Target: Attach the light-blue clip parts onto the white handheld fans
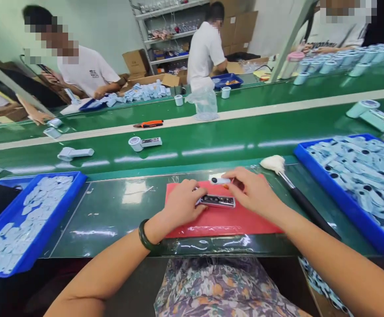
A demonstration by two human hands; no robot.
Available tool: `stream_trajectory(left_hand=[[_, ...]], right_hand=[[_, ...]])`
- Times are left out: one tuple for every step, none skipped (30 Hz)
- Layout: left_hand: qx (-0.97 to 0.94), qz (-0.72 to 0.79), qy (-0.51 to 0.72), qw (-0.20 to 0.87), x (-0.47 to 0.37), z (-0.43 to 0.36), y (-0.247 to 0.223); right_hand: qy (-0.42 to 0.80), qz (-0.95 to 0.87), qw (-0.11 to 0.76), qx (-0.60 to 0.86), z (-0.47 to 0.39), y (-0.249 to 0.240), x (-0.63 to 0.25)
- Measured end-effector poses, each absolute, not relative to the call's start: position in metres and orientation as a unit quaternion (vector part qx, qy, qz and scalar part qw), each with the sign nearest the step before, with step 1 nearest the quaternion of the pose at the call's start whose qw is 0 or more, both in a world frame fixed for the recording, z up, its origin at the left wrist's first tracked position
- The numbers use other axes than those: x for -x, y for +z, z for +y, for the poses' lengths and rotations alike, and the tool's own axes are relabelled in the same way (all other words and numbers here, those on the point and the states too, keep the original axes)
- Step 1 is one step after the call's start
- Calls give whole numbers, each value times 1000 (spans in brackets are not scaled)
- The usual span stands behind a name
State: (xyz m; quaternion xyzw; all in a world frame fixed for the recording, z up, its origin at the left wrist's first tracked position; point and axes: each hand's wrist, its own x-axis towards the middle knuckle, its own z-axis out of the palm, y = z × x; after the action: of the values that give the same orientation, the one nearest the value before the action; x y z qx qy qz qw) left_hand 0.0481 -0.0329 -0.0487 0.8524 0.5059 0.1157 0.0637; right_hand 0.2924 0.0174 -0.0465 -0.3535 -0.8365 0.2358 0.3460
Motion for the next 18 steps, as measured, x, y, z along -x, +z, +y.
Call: stream_trajectory(left_hand=[[-851,507,117,69,-50,-33,-52],[-849,507,128,76,-50,-33,-55],[-847,504,146,87,-49,-32,-56],[-845,497,172,100,-47,-31,-56],[-843,487,201,112,-45,-31,-55],[-842,474,228,123,-44,-31,-54],[-842,459,250,131,-43,-32,-53],[-844,447,264,136,-44,-32,-51],[-846,439,270,138,-45,-33,-51],[-846,437,270,139,-47,-34,-50],[-845,442,267,140,-49,-34,-50],[-842,449,263,142,-51,-35,-50],[-839,457,258,145,-53,-35,-50],[-836,464,253,148,-55,-34,-50],[-834,469,248,150,-55,-34,-50],[-834,471,244,151,-56,-34,-50],[-834,472,242,152,-55,-34,-50],[-836,469,240,155,-54,-35,-49]], right_hand=[[242,-845,322,351,13,-46,-291],[242,-855,298,350,9,-47,-289],[237,-864,276,349,5,-49,-286],[228,-872,258,349,1,-51,-283],[215,-879,245,349,-1,-53,-279],[200,-885,233,349,-4,-55,-276],[185,-890,221,352,-6,-57,-273],[171,-894,213,356,-8,-59,-271],[159,-895,210,360,-9,-60,-270],[153,-894,214,362,-10,-60,-269],[157,-891,224,362,-10,-61,-269],[172,-884,240,361,-10,-61,-270],[201,-873,258,363,-9,-63,-270],[244,-854,274,369,-8,-64,-271],[296,-828,284,382,-7,-67,-271],[352,-798,288,396,-6,-70,-272],[403,-768,286,408,-4,-73,-272],[445,-744,279,413,-3,-76,-273]])
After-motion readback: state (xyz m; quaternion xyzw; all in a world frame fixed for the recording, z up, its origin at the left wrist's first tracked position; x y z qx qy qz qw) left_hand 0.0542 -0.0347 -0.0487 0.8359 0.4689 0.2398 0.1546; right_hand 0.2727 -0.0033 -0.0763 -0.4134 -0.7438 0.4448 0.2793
